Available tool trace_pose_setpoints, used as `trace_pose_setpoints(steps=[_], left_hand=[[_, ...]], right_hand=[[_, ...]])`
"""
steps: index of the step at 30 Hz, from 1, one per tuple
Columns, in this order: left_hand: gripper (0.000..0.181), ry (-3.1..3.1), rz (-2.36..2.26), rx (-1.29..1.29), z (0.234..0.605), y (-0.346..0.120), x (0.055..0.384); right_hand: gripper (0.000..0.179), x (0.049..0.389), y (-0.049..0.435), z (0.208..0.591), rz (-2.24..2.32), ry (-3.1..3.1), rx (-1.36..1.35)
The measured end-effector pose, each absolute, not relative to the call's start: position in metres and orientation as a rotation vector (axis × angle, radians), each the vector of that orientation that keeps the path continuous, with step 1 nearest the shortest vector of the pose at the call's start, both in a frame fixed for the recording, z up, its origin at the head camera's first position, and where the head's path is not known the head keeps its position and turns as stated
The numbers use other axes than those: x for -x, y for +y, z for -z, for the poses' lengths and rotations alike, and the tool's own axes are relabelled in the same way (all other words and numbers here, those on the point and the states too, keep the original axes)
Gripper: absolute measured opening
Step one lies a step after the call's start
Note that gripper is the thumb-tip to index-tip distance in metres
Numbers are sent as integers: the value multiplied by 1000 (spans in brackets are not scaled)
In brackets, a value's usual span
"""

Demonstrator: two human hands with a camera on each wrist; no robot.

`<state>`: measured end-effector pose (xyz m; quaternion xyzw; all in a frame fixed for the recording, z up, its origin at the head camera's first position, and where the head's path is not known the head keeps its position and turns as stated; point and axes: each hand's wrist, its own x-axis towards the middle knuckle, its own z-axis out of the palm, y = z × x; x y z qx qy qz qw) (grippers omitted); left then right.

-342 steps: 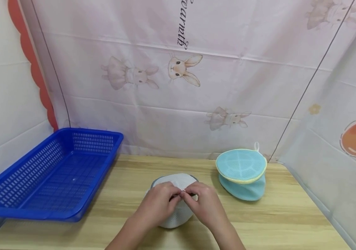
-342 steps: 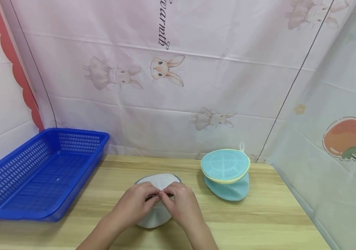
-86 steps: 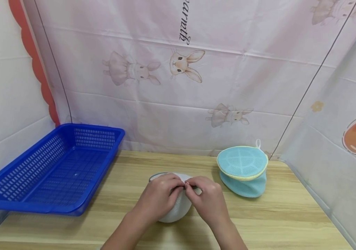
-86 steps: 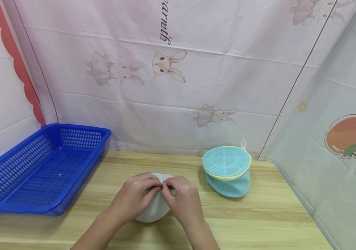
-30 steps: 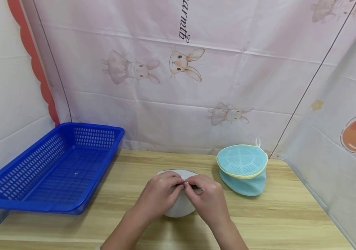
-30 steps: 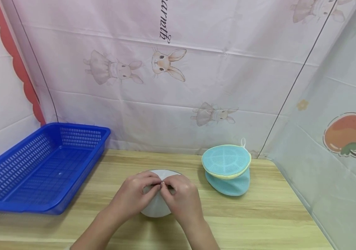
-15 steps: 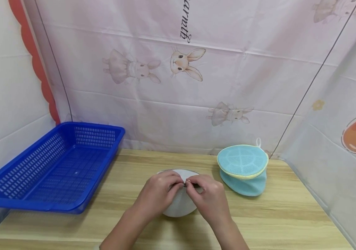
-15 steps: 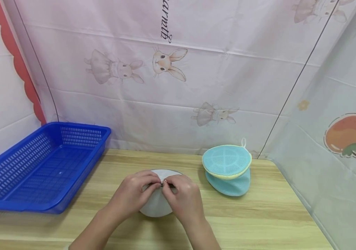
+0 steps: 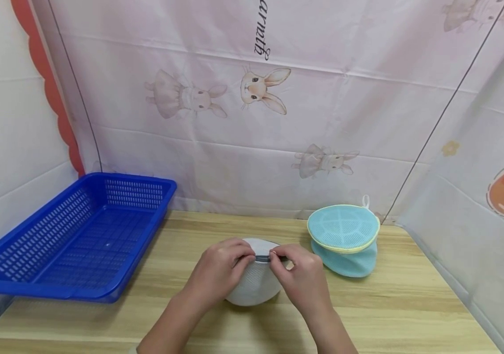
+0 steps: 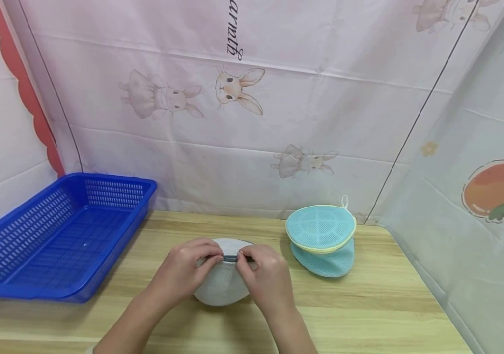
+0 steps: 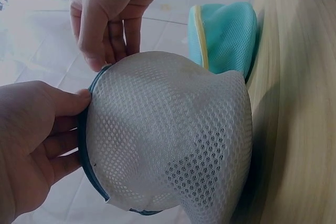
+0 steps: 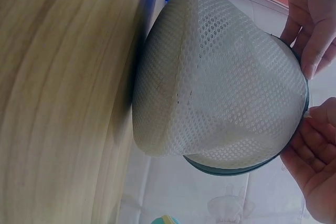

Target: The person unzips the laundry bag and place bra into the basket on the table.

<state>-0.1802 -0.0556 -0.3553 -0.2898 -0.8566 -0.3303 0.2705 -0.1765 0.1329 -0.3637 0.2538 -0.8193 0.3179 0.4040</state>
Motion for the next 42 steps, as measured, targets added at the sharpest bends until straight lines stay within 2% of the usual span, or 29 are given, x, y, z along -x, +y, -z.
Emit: trace_pose_setpoints(steps=[14,27,42], left_hand=[[5,-2335,866,740,355,-57,182],[6,-2272,831,865,358,-50,178],[6,-2276,800,865,358,-51,178]], right_hand=[[13,171,130,360,-815,-2062,-661],[15,168,121,362,-824,-2043,-731],[14,171,122,363,-807,-2039,-730]])
